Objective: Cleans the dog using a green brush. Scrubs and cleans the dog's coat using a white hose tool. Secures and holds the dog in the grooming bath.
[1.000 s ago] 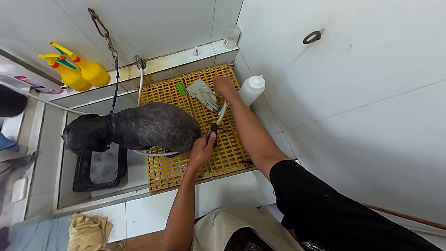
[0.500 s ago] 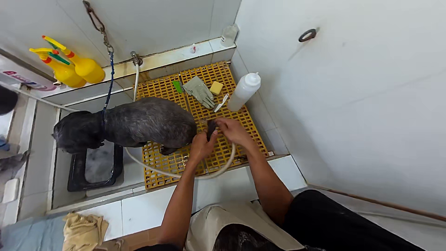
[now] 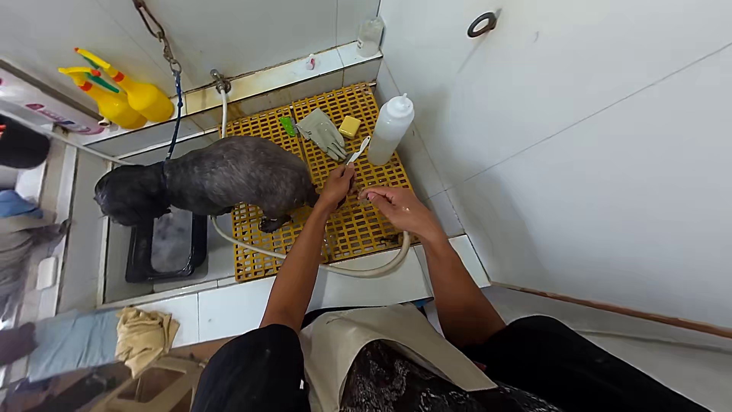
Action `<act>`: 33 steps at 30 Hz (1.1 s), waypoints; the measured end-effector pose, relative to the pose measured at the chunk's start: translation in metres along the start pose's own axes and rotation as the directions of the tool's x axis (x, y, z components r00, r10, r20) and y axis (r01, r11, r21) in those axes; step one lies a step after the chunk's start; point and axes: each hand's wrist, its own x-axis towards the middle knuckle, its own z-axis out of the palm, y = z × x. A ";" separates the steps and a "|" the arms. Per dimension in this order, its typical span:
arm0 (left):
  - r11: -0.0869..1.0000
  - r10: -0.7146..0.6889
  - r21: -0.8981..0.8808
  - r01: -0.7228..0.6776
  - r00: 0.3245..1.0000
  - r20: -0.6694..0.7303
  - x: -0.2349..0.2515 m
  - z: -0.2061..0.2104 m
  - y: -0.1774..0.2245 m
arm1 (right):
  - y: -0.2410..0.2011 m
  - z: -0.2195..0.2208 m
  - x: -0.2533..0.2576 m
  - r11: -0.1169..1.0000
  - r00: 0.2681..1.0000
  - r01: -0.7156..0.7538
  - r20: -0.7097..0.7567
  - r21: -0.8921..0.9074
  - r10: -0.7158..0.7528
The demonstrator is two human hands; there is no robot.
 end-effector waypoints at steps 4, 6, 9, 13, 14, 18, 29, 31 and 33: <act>0.986 0.166 0.042 -0.164 0.984 -0.067 -0.017 -0.011 -0.025 | -0.004 0.006 0.014 0.995 0.993 0.097 0.061 0.024 -0.098; 0.977 0.204 -0.043 -0.209 0.974 -0.098 -0.040 -0.019 -0.028 | -0.011 0.012 0.022 0.987 0.985 0.155 0.065 0.034 -0.157; 0.964 0.213 -0.130 -0.234 0.964 -0.157 -0.069 -0.030 -0.020 | -0.024 0.025 0.032 0.974 0.964 0.211 0.147 0.077 -0.220; 0.971 0.235 0.005 -0.239 0.952 -0.198 -0.093 -0.047 -0.011 | -0.041 0.044 0.046 0.969 0.957 0.217 0.170 0.118 -0.235; 0.967 0.254 0.052 -0.249 0.945 -0.204 -0.098 -0.052 -0.009 | -0.044 0.049 0.051 0.974 0.962 0.192 0.175 0.124 -0.212; 0.880 0.426 0.328 -0.343 0.875 -0.228 -0.126 -0.091 0.004 | -0.036 0.061 0.067 0.960 0.962 -0.045 0.272 0.277 -0.034; 0.569 0.592 0.821 0.049 0.668 -0.450 -0.157 -0.365 0.092 | 0.061 0.074 0.088 0.889 0.901 -0.425 -0.015 0.170 0.434; 0.462 0.456 0.881 0.103 0.824 -0.336 -0.130 -0.386 0.083 | 0.038 0.078 0.098 0.930 0.927 -0.366 -0.077 0.018 0.367; 0.299 0.290 0.935 0.192 0.915 -0.281 -0.105 -0.382 0.066 | 0.013 0.082 0.112 0.940 0.945 -0.321 -0.110 -0.116 0.309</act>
